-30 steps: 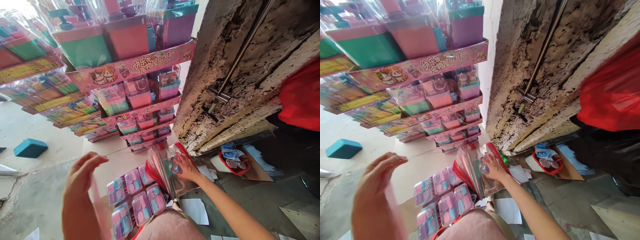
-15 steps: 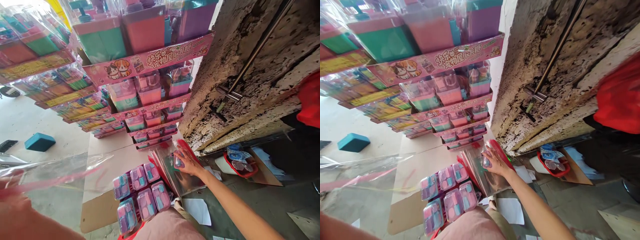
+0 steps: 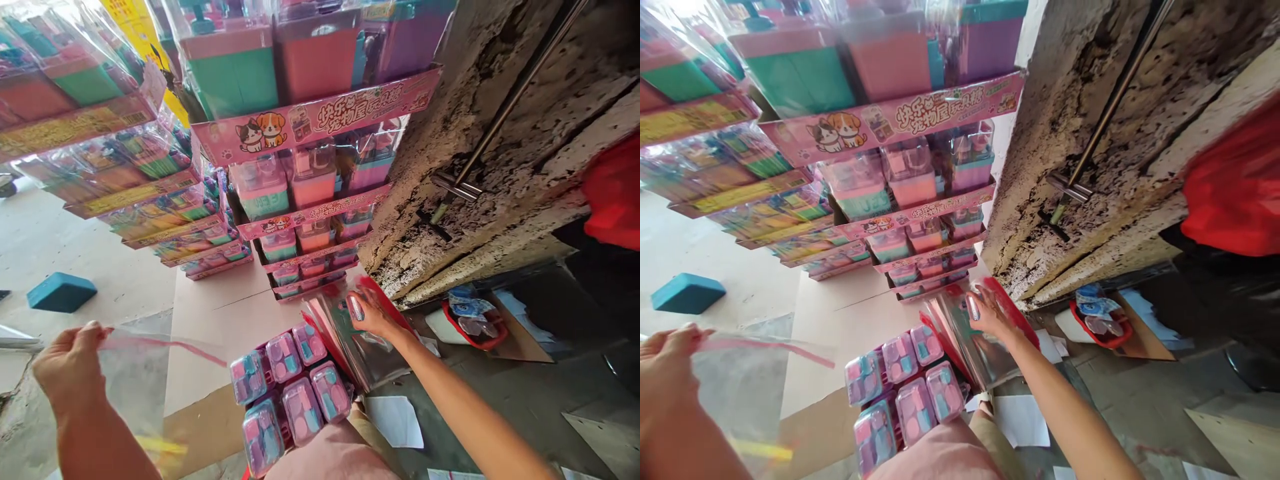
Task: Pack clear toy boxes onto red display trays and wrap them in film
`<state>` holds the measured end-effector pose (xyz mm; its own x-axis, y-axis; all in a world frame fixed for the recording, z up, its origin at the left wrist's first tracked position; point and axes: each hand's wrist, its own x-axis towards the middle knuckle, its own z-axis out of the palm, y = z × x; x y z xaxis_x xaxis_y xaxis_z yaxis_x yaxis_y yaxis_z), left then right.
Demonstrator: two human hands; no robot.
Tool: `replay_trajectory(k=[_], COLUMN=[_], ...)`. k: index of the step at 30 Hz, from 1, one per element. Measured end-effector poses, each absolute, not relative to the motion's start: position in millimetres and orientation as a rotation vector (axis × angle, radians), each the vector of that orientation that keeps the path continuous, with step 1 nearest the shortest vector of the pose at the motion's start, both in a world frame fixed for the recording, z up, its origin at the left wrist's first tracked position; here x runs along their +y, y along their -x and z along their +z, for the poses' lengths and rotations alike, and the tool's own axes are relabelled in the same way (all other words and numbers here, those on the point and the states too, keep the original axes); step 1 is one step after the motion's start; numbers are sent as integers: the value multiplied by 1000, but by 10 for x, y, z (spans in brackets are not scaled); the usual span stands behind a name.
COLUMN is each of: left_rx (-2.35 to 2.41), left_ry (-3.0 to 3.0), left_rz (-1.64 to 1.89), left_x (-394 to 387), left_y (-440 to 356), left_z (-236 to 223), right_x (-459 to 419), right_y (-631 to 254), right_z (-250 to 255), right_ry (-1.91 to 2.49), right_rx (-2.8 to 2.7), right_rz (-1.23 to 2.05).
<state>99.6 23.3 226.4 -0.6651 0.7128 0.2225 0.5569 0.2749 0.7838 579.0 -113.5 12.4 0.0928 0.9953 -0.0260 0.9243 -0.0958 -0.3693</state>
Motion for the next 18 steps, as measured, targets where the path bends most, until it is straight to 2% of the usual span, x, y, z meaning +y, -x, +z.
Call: replay_trajectory(k=[4,10,14,18], left_rx=[2468,2201,1953,1720], left_ry=[-1326,-1351,-1345,-1414], left_rz=[570,457,444,400], left_x=[298,254,326,471], left_y=[-978,-1207,-1418,-1752], left_z=[1757,890,642,519], right_x=[-1067,-1091,-1154,-1244], right_y=[-5792,-5646,-5592,-5562], right_z=[119,108,114,127], right_ry=[2068,2194,2222,2330], right_rx=[-1971,-1836,-1594,-1502], right_rz=[402,279,99,147])
